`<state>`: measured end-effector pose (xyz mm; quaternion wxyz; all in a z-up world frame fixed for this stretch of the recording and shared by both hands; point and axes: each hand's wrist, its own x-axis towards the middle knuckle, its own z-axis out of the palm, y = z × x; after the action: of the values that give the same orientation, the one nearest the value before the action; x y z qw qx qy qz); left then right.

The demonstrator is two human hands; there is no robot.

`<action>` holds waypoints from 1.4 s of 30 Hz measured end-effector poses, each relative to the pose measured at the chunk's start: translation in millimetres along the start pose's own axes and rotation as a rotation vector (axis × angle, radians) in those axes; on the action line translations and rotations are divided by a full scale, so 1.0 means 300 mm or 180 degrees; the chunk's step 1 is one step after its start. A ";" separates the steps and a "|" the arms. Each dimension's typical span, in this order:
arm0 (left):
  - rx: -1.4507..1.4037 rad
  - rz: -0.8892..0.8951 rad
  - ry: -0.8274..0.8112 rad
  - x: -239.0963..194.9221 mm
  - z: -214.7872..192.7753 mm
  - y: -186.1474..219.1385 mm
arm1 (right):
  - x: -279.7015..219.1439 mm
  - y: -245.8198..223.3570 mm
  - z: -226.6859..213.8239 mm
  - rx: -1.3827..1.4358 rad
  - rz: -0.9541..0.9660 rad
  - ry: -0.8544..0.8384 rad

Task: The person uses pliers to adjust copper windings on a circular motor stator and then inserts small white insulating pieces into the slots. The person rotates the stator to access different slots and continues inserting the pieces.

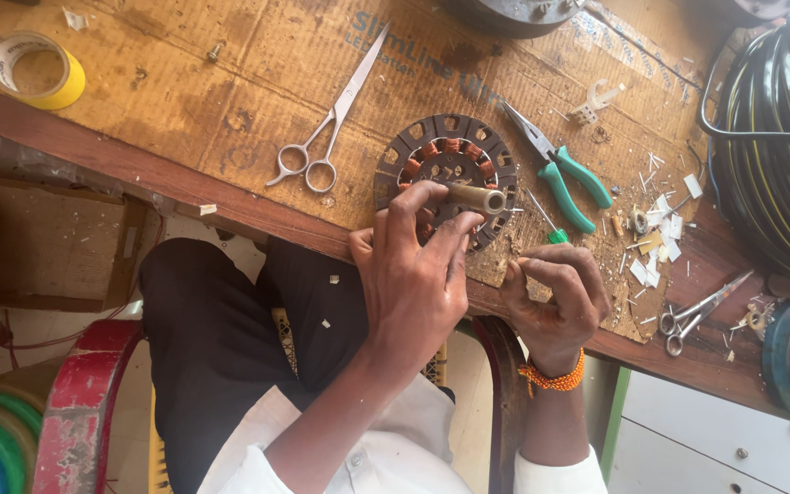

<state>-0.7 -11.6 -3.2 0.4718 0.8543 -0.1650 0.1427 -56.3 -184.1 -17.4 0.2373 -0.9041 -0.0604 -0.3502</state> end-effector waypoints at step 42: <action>0.0162 0.0080 0.0008 0.026 0.021 0.025 | 0.109 -0.041 -0.105 0.0773 0.0538 -0.0777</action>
<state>3.8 -21.9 2.5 0.4482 0.8638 -0.1714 0.1539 -54.2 -190.1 29.0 0.3641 -0.9065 -0.0544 -0.2068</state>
